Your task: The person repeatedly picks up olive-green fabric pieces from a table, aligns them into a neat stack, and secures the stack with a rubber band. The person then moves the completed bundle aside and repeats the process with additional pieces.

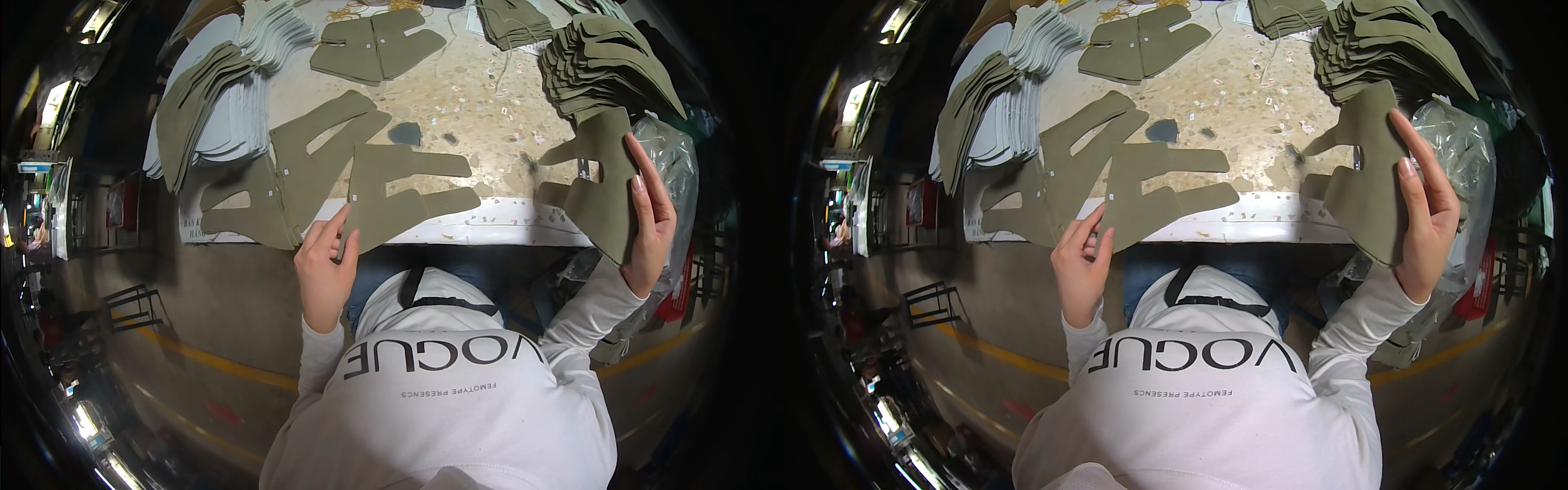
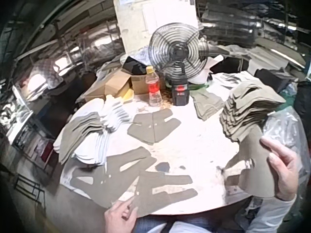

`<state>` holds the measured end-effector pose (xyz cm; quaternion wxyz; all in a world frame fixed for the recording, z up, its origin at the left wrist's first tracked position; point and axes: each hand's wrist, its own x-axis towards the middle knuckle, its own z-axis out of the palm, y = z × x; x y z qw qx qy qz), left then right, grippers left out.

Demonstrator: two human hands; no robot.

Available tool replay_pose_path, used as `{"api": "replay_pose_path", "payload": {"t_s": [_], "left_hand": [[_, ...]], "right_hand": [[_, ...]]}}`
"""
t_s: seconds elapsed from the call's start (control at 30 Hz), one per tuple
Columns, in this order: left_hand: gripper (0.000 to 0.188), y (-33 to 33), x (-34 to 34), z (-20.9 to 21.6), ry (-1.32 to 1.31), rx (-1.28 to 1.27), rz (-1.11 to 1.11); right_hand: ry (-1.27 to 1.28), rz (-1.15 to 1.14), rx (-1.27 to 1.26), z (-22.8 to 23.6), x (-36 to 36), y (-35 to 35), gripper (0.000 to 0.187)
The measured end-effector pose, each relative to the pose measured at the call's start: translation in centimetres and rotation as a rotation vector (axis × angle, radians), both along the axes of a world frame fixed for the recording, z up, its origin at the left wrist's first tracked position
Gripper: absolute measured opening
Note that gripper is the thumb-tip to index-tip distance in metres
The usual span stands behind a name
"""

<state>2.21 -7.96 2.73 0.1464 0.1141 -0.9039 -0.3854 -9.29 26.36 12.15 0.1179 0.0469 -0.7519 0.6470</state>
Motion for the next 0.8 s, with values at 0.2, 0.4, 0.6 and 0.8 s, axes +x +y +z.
{"api": "replay_pose_path", "payload": {"t_s": [0.2,0.4,0.6,0.8], "left_hand": [[0.031,-0.7,-0.3,-0.4,-0.044,0.276,0.127],[0.029,-1.6,-0.4,-0.5,-0.044,0.378,0.101],[0.036,-2.6,-1.5,-0.8,-0.047,0.478,0.015],[0.040,-2.3,-4.4,-1.3,-0.050,0.636,-0.220]], "right_hand": [[0.004,0.416,0.021,0.9,0.5,-5.3,0.039],[-0.029,0.565,-0.120,-1.0,0.2,-8.2,0.039],[-0.252,0.558,0.060,-8.8,-3.3,-8.3,0.041],[-0.052,0.516,0.179,-12.0,-3.3,-7.2,0.041]]}}
